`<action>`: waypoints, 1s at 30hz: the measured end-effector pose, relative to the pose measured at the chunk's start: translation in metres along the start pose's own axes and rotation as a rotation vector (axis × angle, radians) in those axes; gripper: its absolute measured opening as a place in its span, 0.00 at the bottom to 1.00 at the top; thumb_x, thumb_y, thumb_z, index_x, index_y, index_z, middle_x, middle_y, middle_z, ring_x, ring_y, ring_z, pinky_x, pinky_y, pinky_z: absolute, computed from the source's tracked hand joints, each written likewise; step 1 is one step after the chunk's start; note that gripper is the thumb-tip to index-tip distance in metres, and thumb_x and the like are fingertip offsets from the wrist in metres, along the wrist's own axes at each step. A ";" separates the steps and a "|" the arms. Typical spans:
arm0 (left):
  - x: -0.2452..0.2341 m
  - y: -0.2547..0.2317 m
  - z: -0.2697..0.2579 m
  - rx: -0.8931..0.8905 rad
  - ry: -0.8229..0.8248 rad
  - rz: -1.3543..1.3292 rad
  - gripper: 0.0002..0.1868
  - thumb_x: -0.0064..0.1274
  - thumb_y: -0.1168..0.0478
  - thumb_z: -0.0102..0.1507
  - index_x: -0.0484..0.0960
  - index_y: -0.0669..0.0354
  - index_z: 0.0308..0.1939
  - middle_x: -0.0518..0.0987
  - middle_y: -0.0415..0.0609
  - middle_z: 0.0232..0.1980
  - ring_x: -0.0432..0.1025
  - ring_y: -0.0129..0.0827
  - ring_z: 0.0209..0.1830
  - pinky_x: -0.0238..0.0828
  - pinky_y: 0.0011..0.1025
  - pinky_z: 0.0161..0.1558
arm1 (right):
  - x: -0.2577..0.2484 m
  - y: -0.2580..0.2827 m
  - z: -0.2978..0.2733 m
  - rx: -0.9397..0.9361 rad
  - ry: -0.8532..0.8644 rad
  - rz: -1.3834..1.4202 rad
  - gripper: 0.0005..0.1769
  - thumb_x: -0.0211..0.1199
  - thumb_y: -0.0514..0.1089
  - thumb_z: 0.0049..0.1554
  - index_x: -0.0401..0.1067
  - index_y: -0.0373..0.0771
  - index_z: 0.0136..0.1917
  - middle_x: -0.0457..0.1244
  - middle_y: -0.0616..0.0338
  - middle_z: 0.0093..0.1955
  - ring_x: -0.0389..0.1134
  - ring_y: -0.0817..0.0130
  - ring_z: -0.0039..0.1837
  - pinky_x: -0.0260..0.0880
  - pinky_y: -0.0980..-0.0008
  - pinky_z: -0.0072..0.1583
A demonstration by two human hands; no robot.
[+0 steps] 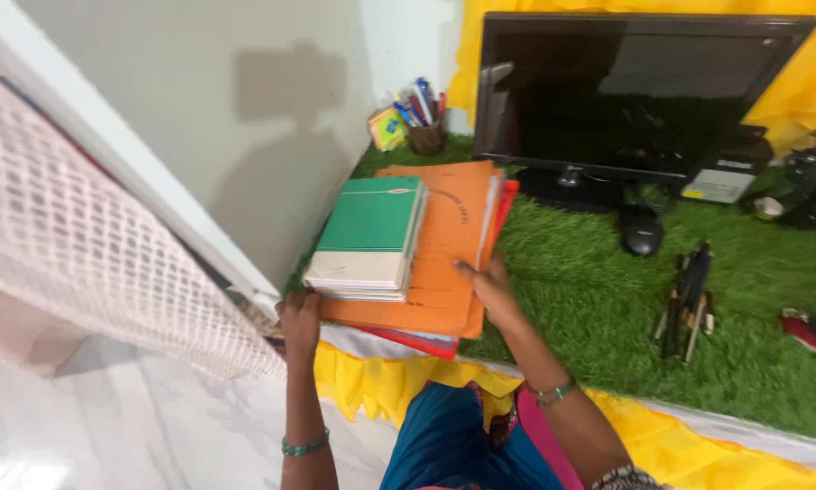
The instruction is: The person organizes a cluttered desk by picking up pens, pencils, and an eraser, placing them into a pen holder. They then remove a stack of files and folders, clear the surface, and place the files back in a neat stack.
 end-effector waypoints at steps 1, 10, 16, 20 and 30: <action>-0.002 0.004 -0.004 -0.049 -0.004 -0.023 0.19 0.45 0.55 0.64 0.84 0.63 0.49 0.79 0.59 0.60 0.65 0.57 0.62 0.54 0.46 0.69 | -0.001 0.001 -0.008 0.014 -0.029 -0.030 0.20 0.68 0.38 0.54 0.71 0.29 0.59 0.71 0.50 0.56 0.75 0.63 0.55 0.75 0.63 0.55; 0.004 0.034 -0.028 0.136 -0.040 -0.088 0.22 0.35 0.58 0.69 0.82 0.55 0.58 0.76 0.51 0.67 0.62 0.50 0.68 0.54 0.42 0.70 | -0.012 0.008 -0.067 0.007 -0.130 0.085 0.20 0.68 0.39 0.54 0.72 0.28 0.58 0.71 0.50 0.53 0.74 0.64 0.51 0.74 0.65 0.52; 0.000 -0.007 -0.033 -0.021 -0.073 0.176 0.20 0.40 0.57 0.68 0.83 0.53 0.57 0.79 0.45 0.63 0.65 0.44 0.66 0.52 0.50 0.63 | -0.022 0.029 -0.084 0.017 -0.187 0.074 0.22 0.68 0.39 0.54 0.72 0.25 0.59 0.70 0.46 0.54 0.73 0.60 0.51 0.74 0.64 0.53; -0.007 -0.022 -0.037 0.096 -0.137 0.144 0.16 0.43 0.54 0.72 0.82 0.51 0.58 0.78 0.43 0.63 0.65 0.47 0.66 0.57 0.50 0.64 | -0.051 0.048 -0.103 0.086 -0.274 0.011 0.26 0.67 0.38 0.53 0.67 0.27 0.63 0.70 0.47 0.56 0.73 0.61 0.53 0.74 0.64 0.54; -0.010 -0.082 -0.039 0.113 -0.236 0.578 0.14 0.57 0.54 0.61 0.85 0.48 0.50 0.81 0.42 0.58 0.68 0.45 0.62 0.52 0.63 0.51 | -0.110 0.059 -0.172 0.155 -0.399 0.026 0.34 0.66 0.38 0.54 0.56 0.26 0.68 0.66 0.41 0.59 0.71 0.57 0.57 0.72 0.62 0.57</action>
Point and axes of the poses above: each hand's wrist, its own z-axis towards the middle knuckle, its own x-axis out of the palm, y = z × x, the point moved 3 cm from there along z, towards the middle knuckle
